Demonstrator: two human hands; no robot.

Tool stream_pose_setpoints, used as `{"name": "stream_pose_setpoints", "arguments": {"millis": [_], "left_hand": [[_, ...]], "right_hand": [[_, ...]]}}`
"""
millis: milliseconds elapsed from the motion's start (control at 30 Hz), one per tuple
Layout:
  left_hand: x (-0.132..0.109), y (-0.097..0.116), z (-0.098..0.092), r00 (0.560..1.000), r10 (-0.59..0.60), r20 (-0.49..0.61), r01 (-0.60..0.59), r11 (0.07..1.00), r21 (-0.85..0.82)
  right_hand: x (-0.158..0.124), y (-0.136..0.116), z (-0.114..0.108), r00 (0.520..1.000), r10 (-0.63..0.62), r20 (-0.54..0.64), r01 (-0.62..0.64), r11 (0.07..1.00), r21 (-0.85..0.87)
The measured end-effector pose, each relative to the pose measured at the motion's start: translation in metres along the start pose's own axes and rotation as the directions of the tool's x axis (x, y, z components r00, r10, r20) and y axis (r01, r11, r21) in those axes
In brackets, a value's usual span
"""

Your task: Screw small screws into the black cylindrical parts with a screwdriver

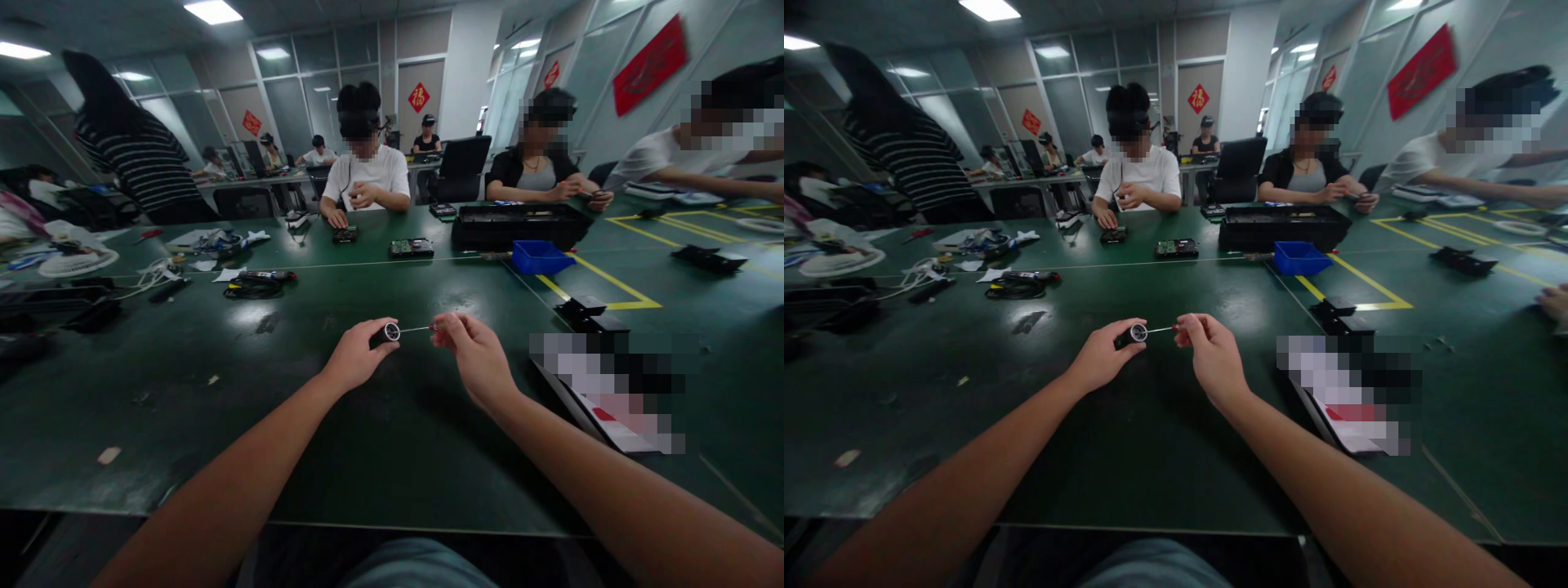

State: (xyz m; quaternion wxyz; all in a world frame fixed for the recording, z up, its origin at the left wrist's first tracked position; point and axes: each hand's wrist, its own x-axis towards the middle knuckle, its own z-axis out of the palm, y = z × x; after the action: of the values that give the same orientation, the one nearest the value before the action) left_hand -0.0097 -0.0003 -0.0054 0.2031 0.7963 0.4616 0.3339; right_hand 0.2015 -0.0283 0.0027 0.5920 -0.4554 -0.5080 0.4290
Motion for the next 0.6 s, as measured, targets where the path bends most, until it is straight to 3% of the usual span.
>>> {"name": "stream_pose_setpoints", "arguments": {"millis": [133, 233, 367, 600], "left_hand": [[0.003, -0.001, -0.007, 0.991, 0.13, 0.026, -0.131, 0.99, 0.047], [0.006, -0.006, -0.01, 0.982, 0.157, 0.107, -0.174, 0.97, 0.17], [0.007, -0.011, -0.007, 0.98, 0.098, 0.171, -0.135, 0.965, 0.224], [0.005, -0.012, -0.005, 0.984, 0.062, 0.164, -0.1, 0.966, 0.237]], "right_hand": [[0.005, 0.005, 0.001, 0.988, 0.153, -0.02, -0.142, 0.953, 0.268], [0.008, 0.007, -0.001, 0.967, 0.25, -0.05, -0.227, 0.935, 0.272], [0.009, 0.009, -0.004, 0.981, 0.141, -0.131, -0.132, 0.989, 0.069], [0.005, 0.008, -0.005, 0.995, -0.032, -0.092, 0.015, 0.983, -0.186]]}}
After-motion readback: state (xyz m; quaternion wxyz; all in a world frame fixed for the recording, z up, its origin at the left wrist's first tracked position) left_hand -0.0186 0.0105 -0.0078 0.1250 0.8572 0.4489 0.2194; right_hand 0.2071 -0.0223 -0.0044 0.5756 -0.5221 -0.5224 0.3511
